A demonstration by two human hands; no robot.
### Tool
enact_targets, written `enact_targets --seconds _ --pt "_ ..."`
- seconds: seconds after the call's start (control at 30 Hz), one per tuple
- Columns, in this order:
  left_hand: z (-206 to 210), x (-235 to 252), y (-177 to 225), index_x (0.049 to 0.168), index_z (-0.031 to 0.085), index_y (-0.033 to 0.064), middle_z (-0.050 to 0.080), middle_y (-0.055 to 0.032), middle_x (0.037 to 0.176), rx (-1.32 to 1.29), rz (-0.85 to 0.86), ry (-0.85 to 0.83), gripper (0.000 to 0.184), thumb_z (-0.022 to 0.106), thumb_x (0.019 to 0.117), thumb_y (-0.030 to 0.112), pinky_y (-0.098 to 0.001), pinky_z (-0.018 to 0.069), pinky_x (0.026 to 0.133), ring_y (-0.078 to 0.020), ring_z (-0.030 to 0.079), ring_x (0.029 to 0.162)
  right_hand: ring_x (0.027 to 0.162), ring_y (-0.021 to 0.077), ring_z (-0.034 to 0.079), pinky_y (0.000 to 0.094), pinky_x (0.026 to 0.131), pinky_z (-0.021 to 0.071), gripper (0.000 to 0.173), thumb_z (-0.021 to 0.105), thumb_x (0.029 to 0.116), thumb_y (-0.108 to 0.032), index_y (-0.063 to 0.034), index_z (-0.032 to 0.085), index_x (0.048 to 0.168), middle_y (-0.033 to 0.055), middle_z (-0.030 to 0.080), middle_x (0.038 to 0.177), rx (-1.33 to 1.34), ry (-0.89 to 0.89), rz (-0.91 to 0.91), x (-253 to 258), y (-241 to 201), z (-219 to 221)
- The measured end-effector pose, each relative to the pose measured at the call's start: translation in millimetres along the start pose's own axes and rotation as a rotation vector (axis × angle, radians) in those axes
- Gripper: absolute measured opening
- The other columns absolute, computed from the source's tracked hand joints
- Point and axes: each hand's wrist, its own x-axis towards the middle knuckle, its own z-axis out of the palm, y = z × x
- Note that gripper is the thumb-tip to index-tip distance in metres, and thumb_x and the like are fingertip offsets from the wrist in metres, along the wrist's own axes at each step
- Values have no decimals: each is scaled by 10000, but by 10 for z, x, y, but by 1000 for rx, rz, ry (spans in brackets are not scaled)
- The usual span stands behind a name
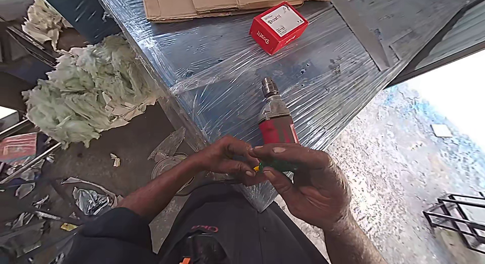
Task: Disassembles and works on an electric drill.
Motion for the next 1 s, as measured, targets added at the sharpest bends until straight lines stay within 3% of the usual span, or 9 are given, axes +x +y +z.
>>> enact_targets --seconds 0.27,0.37,0.43,0.57,0.67,0.73,0.8,0.87,1.0 --pt "-1 -15 -37 1047 730 14 736 -26 1016 24 13 3 131 736 935 82 -250 553 879 -42 666 986 1113 244 723 386 938 639 318 667 987 -65 -77 596 1297 118 733 1215 -25 -41 -5 4 -12 -5" --pt "-31 -37 -40 1004 728 0 731 -54 988 80 0 -34 123 737 934 101 -265 543 886 -66 663 982 1150 231 704 386 981 615 274 536 1078 -226 -63 608 1287 113 729 1212 1 -84 -21 -15 -16 -21" --pt "-56 -44 -33 966 735 -23 722 -84 947 126 -5 -59 141 743 930 113 -269 523 875 -89 650 958 1152 230 706 407 992 614 382 431 1112 -358 -71 644 1246 97 735 1181 19 -78 -29 -21 -19 -3" --pt "-73 -94 -2 944 726 -37 719 -110 921 202 -9 -75 178 734 940 141 -304 533 874 -127 666 941 1091 229 713 417 960 616 338 412 1119 -321 -80 646 1146 83 727 1087 101 -90 -37 3 -43 90" --pt "21 -281 48 1091 764 53 756 -86 1059 448 -35 23 301 799 899 283 -378 499 1054 -182 668 1119 1052 190 694 385 941 600 320 383 1122 -306 -101 629 1125 51 695 1051 170 -104 -26 0 -63 111" --pt "177 -451 60 1161 759 174 756 -13 1135 759 -95 148 437 777 873 502 -484 347 1195 -215 596 1282 1011 162 673 352 907 584 316 376 1120 -332 -134 622 1115 21 666 1024 268 -82 26 -15 -70 134" --pt "336 -593 7 1136 765 204 742 21 1195 916 -139 278 516 743 847 631 -542 261 1241 -242 534 1368 942 132 640 305 840 559 310 384 1112 -366 -167 621 1088 -9 625 976 357 -46 75 -11 -75 185" --pt "442 -669 -38 1093 780 202 731 27 1226 941 -157 345 538 749 819 665 -556 227 1252 -252 504 1398 881 106 599 265 777 516 310 389 1105 -380 -178 618 1054 -23 587 930 397 -22 87 -4 -79 265" --pt "612 -713 -113 1161 775 197 725 28 1256 906 -168 435 499 726 875 603 -579 207 1251 -250 493 1415 803 98 571 241 725 490 310 407 1101 -374 -160 602 993 -12 560 871 397 -4 49 -11 -105 412"
